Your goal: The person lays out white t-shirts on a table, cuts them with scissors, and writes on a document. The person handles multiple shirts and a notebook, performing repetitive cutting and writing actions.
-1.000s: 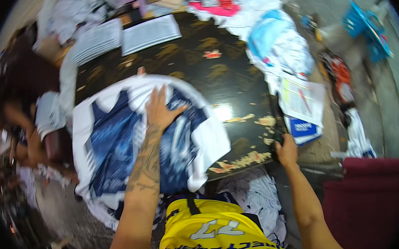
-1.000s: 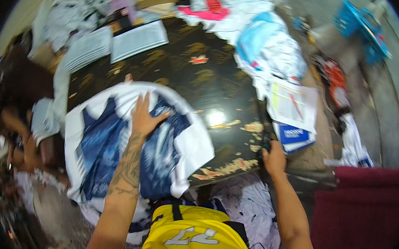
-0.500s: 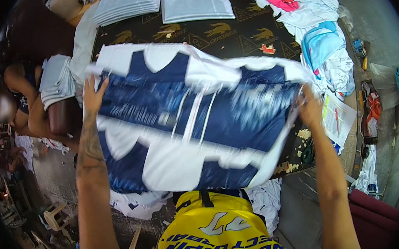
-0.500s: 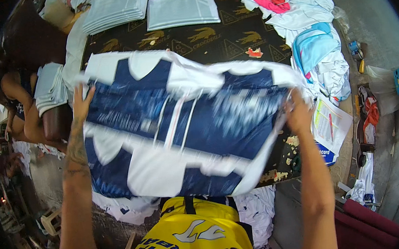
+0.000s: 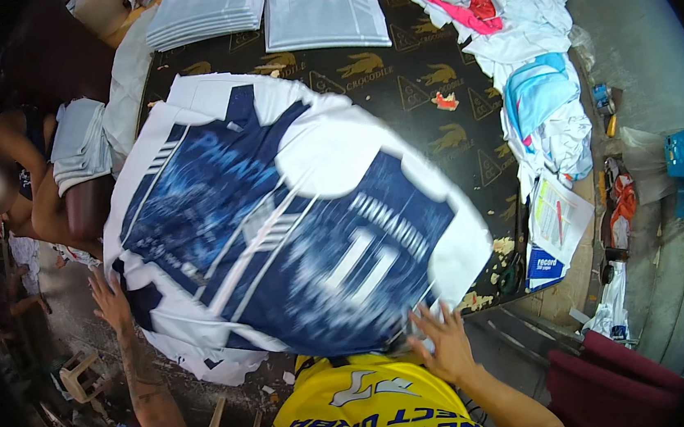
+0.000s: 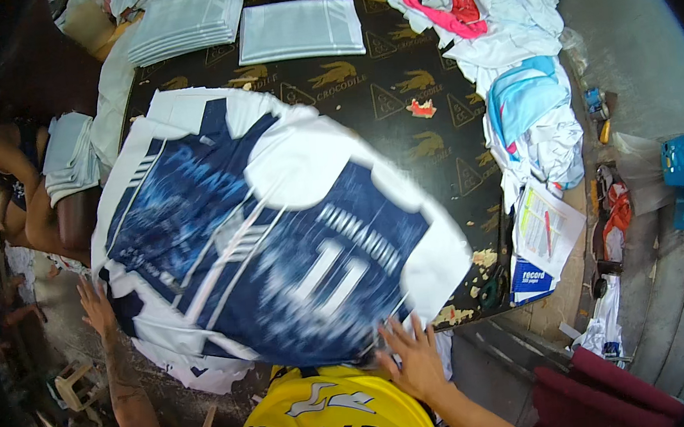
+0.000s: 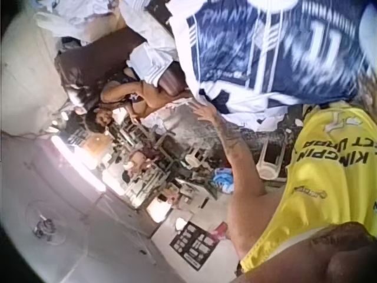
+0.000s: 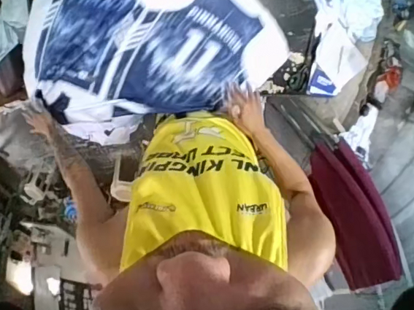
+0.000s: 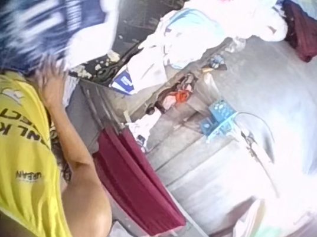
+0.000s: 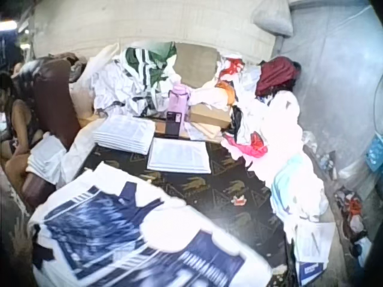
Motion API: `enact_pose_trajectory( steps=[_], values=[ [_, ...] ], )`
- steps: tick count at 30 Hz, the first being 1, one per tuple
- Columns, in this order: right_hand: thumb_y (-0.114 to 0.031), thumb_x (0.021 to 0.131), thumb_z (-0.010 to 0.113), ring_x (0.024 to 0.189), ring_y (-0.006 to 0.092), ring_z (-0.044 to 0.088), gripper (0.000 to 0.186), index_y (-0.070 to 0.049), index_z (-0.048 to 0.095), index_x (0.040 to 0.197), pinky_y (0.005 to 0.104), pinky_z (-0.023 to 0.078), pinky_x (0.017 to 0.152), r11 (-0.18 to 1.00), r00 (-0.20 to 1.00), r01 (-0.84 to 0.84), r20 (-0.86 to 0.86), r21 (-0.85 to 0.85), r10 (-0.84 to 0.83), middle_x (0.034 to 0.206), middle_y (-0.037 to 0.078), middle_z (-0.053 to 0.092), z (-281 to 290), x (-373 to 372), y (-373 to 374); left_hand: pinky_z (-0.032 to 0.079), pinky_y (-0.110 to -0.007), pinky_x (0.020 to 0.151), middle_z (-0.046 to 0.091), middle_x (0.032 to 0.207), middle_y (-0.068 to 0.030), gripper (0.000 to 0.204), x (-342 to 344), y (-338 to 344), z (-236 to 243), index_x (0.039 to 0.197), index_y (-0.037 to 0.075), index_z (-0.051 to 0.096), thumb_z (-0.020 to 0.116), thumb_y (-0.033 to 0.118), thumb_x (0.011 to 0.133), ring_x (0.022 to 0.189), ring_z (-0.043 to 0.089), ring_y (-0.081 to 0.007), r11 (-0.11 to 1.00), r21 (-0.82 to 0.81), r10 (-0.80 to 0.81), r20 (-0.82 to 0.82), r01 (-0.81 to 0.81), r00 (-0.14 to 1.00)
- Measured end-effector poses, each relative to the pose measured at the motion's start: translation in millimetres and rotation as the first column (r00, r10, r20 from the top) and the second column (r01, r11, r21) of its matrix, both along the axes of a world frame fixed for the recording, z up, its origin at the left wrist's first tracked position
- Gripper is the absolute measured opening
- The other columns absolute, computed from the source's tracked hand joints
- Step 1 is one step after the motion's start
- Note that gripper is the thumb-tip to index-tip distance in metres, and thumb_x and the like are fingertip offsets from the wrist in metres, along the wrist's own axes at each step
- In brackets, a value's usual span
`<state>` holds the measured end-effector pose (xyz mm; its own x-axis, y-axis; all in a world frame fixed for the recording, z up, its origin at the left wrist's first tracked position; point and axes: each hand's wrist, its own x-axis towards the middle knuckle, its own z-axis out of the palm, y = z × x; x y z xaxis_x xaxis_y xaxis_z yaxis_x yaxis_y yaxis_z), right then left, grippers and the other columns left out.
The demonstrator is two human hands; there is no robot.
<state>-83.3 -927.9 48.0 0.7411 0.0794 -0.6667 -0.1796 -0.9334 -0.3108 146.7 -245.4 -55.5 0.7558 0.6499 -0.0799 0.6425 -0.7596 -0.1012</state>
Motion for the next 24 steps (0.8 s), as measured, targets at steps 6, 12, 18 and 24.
enact_pose_trajectory(
  steps=[6, 12, 18, 24],
  values=[
    [-0.064, 0.101, 0.061, 0.162, 0.0553, 0.017, 0.073, -0.036, 0.045, 0.167, 0.0795, 0.013, 0.123, 0.985, 0.903, -0.054, 0.412, -0.166, 0.119, 0.180, 0.016, 0.023, -88, 32, 50, 0.015, -0.078, 0.124, 0.017, 0.179, -0.0270, 0.108, 93, -125, -52, 0.176, 0.023, 0.024, 0.059, 0.084, 0.093, 0.165, 0.016, -0.0499, 0.873, -0.120, -0.464, 0.091, 0.472, 0.881],
    [-0.049, 0.099, 0.069, 0.163, 0.0551, 0.017, 0.071, -0.037, 0.047, 0.166, 0.0772, 0.008, 0.127, 0.852, 0.866, 0.035, 0.441, -0.522, 0.235, 0.181, 0.018, 0.022, -60, 145, -89, 0.007, -0.073, 0.129, 0.017, 0.180, -0.0255, 0.124, 288, -268, -44, 0.176, 0.024, 0.024, 0.046, 0.102, 0.082, 0.166, 0.012, -0.0484, 0.886, -0.166, -0.412, 0.147, 0.433, 0.899],
    [-0.061, 0.105, 0.055, 0.162, 0.0572, 0.016, 0.076, -0.025, 0.041, 0.170, 0.0767, 0.012, 0.126, 0.826, 0.890, 0.169, 0.444, -0.538, 0.108, 0.180, 0.021, 0.020, -40, 146, -48, 0.014, -0.071, 0.128, 0.031, 0.176, -0.0233, 0.110, 237, -254, 7, 0.173, 0.023, 0.032, 0.062, 0.087, 0.089, 0.164, 0.027, -0.0407, 0.792, -0.096, -0.550, 0.316, 0.603, 0.773],
    [-0.082, 0.090, 0.062, 0.165, 0.0521, 0.012, 0.094, -0.039, 0.040, 0.170, 0.0809, -0.003, 0.123, 0.931, 0.975, -0.003, 0.207, -0.365, 0.084, 0.183, 0.012, 0.020, -79, 114, -20, 0.016, -0.071, 0.128, 0.032, 0.173, -0.0307, 0.117, 196, -236, -4, 0.171, 0.018, 0.037, 0.058, 0.094, 0.084, 0.161, 0.025, -0.0518, 0.940, -0.084, -0.317, 0.143, 0.330, 0.938]
  ],
)
